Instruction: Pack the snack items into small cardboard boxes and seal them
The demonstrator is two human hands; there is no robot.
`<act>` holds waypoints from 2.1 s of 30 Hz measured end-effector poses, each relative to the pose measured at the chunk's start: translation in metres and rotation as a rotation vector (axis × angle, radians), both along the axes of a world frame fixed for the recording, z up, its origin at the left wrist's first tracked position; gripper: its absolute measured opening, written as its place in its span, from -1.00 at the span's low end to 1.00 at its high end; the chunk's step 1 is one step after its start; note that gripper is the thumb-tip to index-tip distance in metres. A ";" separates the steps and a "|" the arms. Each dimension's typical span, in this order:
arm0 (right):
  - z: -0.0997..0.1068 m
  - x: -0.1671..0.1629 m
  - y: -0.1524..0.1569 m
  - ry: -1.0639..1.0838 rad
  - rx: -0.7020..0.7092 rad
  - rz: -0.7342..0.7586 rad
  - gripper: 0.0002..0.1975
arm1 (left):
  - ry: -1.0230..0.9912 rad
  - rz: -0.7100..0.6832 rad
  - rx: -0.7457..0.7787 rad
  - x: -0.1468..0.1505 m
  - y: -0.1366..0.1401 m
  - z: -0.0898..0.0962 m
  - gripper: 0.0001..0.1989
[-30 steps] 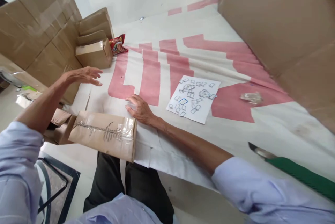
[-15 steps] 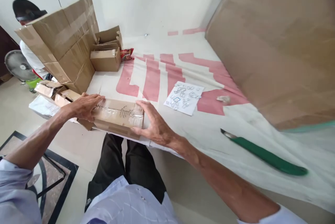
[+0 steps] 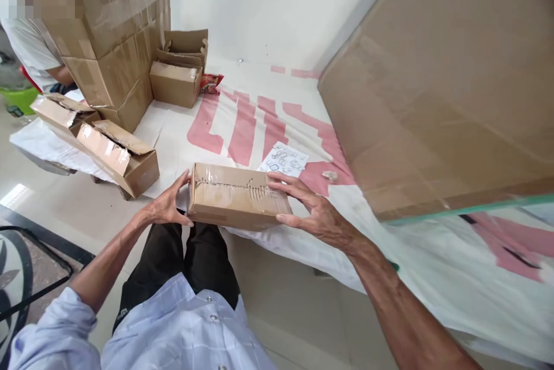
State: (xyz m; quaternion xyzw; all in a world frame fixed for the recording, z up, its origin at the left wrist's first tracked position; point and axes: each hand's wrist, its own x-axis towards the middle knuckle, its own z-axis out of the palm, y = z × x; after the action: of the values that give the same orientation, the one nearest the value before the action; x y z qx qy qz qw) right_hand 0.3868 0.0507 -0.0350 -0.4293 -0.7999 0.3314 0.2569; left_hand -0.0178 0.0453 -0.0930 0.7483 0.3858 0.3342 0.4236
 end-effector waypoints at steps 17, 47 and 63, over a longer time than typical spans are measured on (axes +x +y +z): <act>-0.015 0.016 0.001 0.063 0.064 -0.242 -0.55 | -0.093 0.229 0.227 0.064 -0.035 0.023 0.05; 0.097 -0.105 -0.032 -0.806 0.985 0.119 -0.75 | -0.032 0.412 0.284 0.118 -0.061 0.060 -0.06; 0.099 -0.112 -0.028 -0.868 0.940 0.168 -0.80 | -0.009 0.403 0.266 0.118 -0.062 0.063 -0.05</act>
State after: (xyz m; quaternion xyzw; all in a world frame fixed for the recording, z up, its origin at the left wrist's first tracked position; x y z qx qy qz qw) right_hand 0.2744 0.0229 0.0640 -0.3017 -0.9218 -0.2394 0.0437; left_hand 0.1007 -0.0167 -0.0305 0.7038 0.4783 0.4631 0.2479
